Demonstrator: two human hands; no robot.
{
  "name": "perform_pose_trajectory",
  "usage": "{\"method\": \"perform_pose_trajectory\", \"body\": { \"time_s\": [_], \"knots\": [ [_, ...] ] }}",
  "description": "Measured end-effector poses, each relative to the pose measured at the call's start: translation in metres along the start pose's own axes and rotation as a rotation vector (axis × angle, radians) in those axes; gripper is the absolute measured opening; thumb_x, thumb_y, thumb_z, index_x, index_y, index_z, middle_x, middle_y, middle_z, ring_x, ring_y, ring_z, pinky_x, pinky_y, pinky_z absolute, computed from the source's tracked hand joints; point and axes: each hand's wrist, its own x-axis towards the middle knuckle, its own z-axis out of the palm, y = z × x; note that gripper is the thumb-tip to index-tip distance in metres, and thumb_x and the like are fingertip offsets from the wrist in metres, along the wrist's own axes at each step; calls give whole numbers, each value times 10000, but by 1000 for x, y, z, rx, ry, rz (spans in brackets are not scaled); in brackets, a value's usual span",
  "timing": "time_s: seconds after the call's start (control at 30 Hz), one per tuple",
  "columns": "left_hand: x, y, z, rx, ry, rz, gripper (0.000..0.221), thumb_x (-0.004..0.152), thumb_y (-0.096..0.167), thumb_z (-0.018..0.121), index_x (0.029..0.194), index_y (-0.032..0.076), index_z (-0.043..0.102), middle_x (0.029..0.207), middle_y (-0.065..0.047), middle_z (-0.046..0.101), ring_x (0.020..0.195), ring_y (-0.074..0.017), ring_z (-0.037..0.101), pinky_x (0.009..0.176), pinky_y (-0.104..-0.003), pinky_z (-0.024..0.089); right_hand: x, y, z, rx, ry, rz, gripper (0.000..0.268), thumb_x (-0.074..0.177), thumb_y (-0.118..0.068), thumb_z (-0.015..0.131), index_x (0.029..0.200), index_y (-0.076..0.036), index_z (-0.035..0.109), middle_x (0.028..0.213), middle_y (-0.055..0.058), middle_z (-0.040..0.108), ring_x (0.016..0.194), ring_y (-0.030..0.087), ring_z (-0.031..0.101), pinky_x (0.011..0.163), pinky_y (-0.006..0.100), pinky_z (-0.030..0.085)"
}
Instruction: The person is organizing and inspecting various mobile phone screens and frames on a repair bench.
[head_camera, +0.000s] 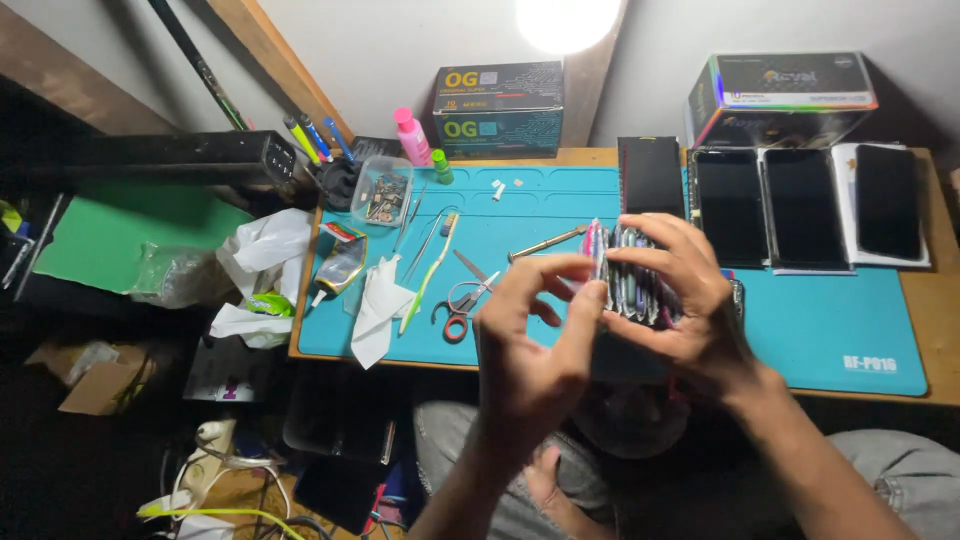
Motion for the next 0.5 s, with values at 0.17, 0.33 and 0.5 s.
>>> {"method": "perform_pose_trajectory", "body": {
  "time_s": [0.17,0.33,0.5],
  "knots": [
    [23,-51,12,-23,-24,-378,333,847,243,783,1169,159,762,1145,29,783,802,-72,669,626,-210,519,0,6,0,7,-21,-15,511,890,-251,873,1331,-85,675,1500,205,617,1415,392,575,1252,532,422],
    [28,-56,17,-44,-8,-450,318,803,170,757,1119,133,768,1053,-4,792,725,-62,662,572,-197,550,-2,11,-4,-25,-91,-24,519,913,-269,848,1387,-151,675,1575,169,577,1465,397,539,1279,555,409],
    [30,-51,13,4,13,-429,335,775,150,718,1104,113,770,1021,-3,803,706,-60,673,537,-194,571,1,8,-3,-42,-81,-27,479,898,-273,864,1318,-124,686,1541,191,595,1440,404,562,1253,547,435]
  ]
}}
